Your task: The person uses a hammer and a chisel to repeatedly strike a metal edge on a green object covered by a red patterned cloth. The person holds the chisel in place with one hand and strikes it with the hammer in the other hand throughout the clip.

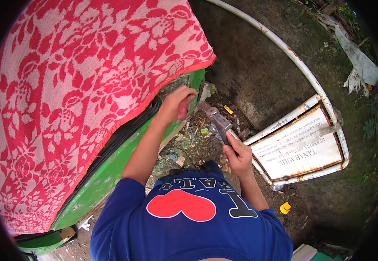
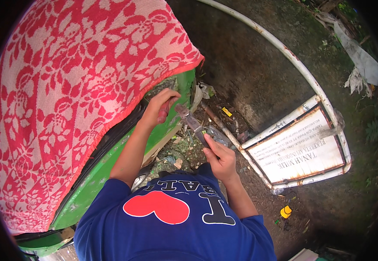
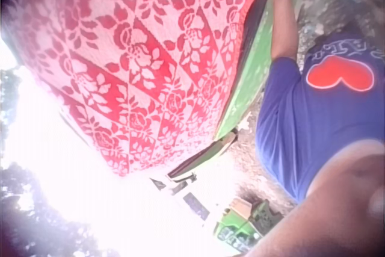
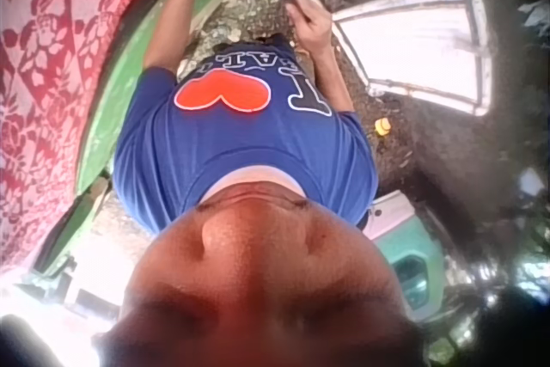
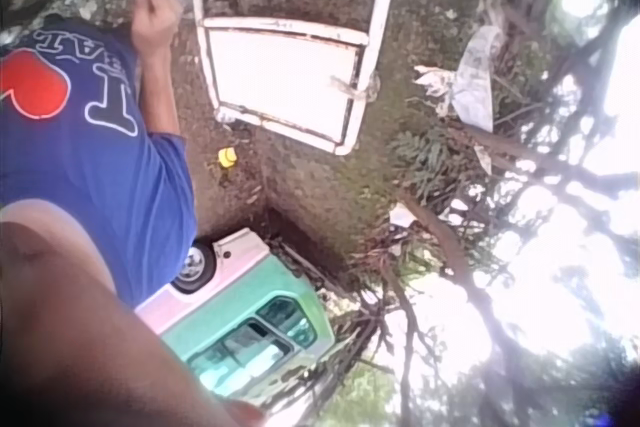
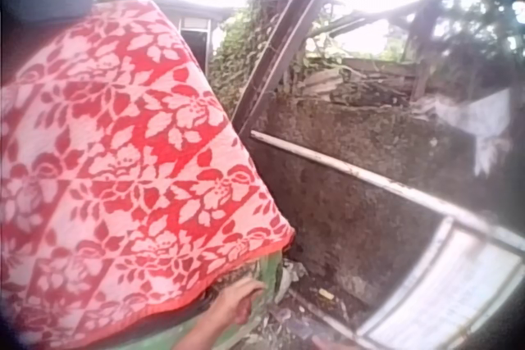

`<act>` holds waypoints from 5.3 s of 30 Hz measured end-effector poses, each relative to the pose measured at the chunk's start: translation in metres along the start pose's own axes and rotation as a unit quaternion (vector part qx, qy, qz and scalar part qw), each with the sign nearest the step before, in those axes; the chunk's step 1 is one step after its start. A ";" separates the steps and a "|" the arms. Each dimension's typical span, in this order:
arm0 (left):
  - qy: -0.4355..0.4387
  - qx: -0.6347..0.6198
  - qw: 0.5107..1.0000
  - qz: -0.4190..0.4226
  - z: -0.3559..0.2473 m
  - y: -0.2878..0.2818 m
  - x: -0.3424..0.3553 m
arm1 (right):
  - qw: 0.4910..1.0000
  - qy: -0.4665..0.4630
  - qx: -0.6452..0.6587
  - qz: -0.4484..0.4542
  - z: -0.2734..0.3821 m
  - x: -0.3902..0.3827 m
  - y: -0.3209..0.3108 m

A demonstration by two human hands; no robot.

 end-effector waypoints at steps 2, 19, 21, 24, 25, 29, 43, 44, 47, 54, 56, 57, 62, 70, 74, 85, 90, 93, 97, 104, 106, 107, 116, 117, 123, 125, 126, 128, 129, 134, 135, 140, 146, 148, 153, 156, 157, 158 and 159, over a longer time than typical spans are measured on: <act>-0.002 -0.001 1.000 -0.013 -0.001 0.001 0.001 | 1.000 -0.014 -0.013 0.002 0.002 -0.001 0.001; -0.023 0.009 0.999 -0.026 0.006 0.008 0.006 | 0.954 -0.255 -0.153 0.036 0.031 -0.002 0.022; -0.028 0.009 0.999 -0.025 0.007 0.011 0.002 | 0.957 -0.222 -0.181 0.036 0.034 -0.002 0.024; -0.028 -0.001 0.999 -0.035 0.011 0.013 0.002 | 0.955 -0.285 -0.080 -0.011 0.041 -0.007 0.019; -0.020 -0.001 0.999 -0.038 0.010 0.013 0.001 | 0.957 -0.266 -0.116 0.003 0.038 -0.005 0.020; 0.009 0.024 0.999 -0.033 0.006 0.015 0.009 | 0.963 -0.220 -0.157 0.015 0.034 0.000 0.017; 0.005 0.026 0.997 -0.067 -0.006 0.016 0.012 | 0.960 -0.231 -0.155 -0.012 0.029 0.008 0.007; 0.004 0.031 0.998 -0.055 -0.007 0.016 0.013 | 0.964 -0.193 -0.185 0.012 0.025 0.010 0.008; 0.008 0.025 0.997 -0.075 -0.007 0.020 0.001 | 0.962 -0.242 -0.128 -0.019 0.031 0.000 -0.004; -0.038 0.033 0.994 -0.094 -0.002 0.014 -0.010 | 0.963 -0.248 -0.100 -0.008 0.016 -0.011 -0.002; -0.057 0.017 0.993 -0.101 0.003 0.010 -0.017 | 0.975 -0.204 -0.091 -0.008 0.006 -0.015 -0.003; -0.036 0.037 0.992 -0.114 0.003 0.008 -0.019 | 0.977 -0.195 -0.083 -0.012 0.004 -0.016 -0.003; 0.005 0.041 0.987 -0.154 0.006 -0.001 -0.028 | 0.986 -0.157 -0.049 -0.037 0.002 -0.019 -0.001; -0.014 0.024 0.986 -0.162 0.011 -0.004 -0.027 | 0.992 -0.104 -0.065 -0.043 -0.001 -0.019 -0.001; 0.000 0.027 0.983 -0.181 0.009 -0.005 -0.028 | 0.988 -0.119 -0.081 -0.057 0.005 -0.017 -0.003; 0.036 0.040 0.967 -0.249 0.017 -0.004 -0.041 | 0.997 -0.020 -0.052 -0.053 -0.023 -0.014 -0.015; 0.044 0.039 0.970 -0.234 0.022 0.008 -0.038 | 0.998 -0.013 -0.047 -0.029 -0.034 0.002 -0.027; 0.018 0.000 0.974 -0.225 0.023 0.019 -0.038 | 0.999 -0.003 -0.035 -0.009 -0.038 0.012 -0.034; 0.008 0.030 0.972 -0.231 0.020 0.027 -0.034 | 0.999 0.006 -0.031 0.017 -0.041 0.019 -0.046; -0.080 0.070 0.967 -0.231 0.002 0.027 -0.022 | 0.998 0.050 0.017 0.016 -0.060 0.028 -0.066; -0.089 0.074 0.971 -0.208 -0.002 0.022 -0.021 | 0.998 0.053 0.026 0.015 -0.063 0.030 -0.070; -0.087 0.071 0.974 -0.197 -0.004 0.020 -0.019 | 0.998 0.054 0.031 0.014 -0.065 0.031 -0.072; -0.040 0.103 0.980 -0.163 -0.024 0.031 -0.001 | 0.996 0.063 0.054 0.043 -0.077 0.035 -0.082; -0.032 0.108 0.980 -0.163 -0.026 0.033 0.001 | 0.996 0.060 0.054 0.048 -0.077 0.036 -0.083; -0.012 0.160 0.976 -0.145 -0.021 0.036 0.000 | 0.998 0.013 0.048 0.029 -0.081 0.040 -0.089; -0.017 0.164 0.975 -0.148 -0.020 0.039 -0.001 | 0.997 0.044 0.056 0.034 -0.084 0.040 -0.090; -0.019 0.166 0.975 -0.149 -0.020 0.040 -0.001 | 0.997 0.050 0.057 0.033 -0.083 0.041 -0.090; -0.050 0.123 0.980 -0.151 -0.021 0.043 0.000 | 0.996 0.060 0.058 0.031 -0.082 0.043 -0.091; -0.065 0.102 0.981 -0.151 -0.022 0.044 0.001 | 0.996 0.060 0.061 0.029 -0.082 0.044 -0.091; -0.047 0.086 0.985 -0.140 -0.027 0.050 0.004 | 0.997 0.054 0.048 0.022 -0.088 0.044 -0.094; -0.050 0.081 0.987 -0.132 -0.026 0.050 0.004 | 0.996 0.063 0.052 0.022 -0.089 0.043 -0.094; -0.083 0.018 0.987 -0.135 -0.022 0.052 0.005 | 0.994 0.086 0.062 0.029 -0.087 0.040 -0.091; -0.078 0.042 0.991 -0.102 -0.017 0.054 0.008 | 0.996 0.065 0.048 0.037 -0.087 0.040 -0.090; -0.083 0.060 0.990 -0.100 -0.016 0.054 0.010 | 0.995 0.076 0.056 0.037 -0.088 0.039 -0.090; -0.066 0.146 0.980 -0.118 -0.022 0.059 0.019 | 0.994 0.081 0.056 0.041 -0.089 0.038 -0.091; -0.063 0.156 0.976 -0.141 -0.023 0.060 0.021 | 0.995 0.075 0.052 0.039 -0.086 0.039 -0.092; -0.063 0.161 0.974 -0.147 -0.024 0.060 0.021 | 0.995 0.075 0.049 0.037 -0.086 0.038 -0.092; -0.063 0.165 0.972 -0.152 -0.025 0.059 0.020 | 0.996 0.075 0.046 0.035 -0.086 0.037 -0.093; -0.063 0.170 0.971 -0.157 -0.025 0.058 0.020 | 0.996 0.074 0.043 0.038 -0.087 0.036 -0.094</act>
Point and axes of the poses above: each hand's wrist, its own x-axis towards the middle knuckle, its own y-axis out of the palm, z = x × y, the point moved 5 cm from there along x, towards the middle knuckle, and after that the axes turned 14 degrees about -z, right-handed, at the moved point
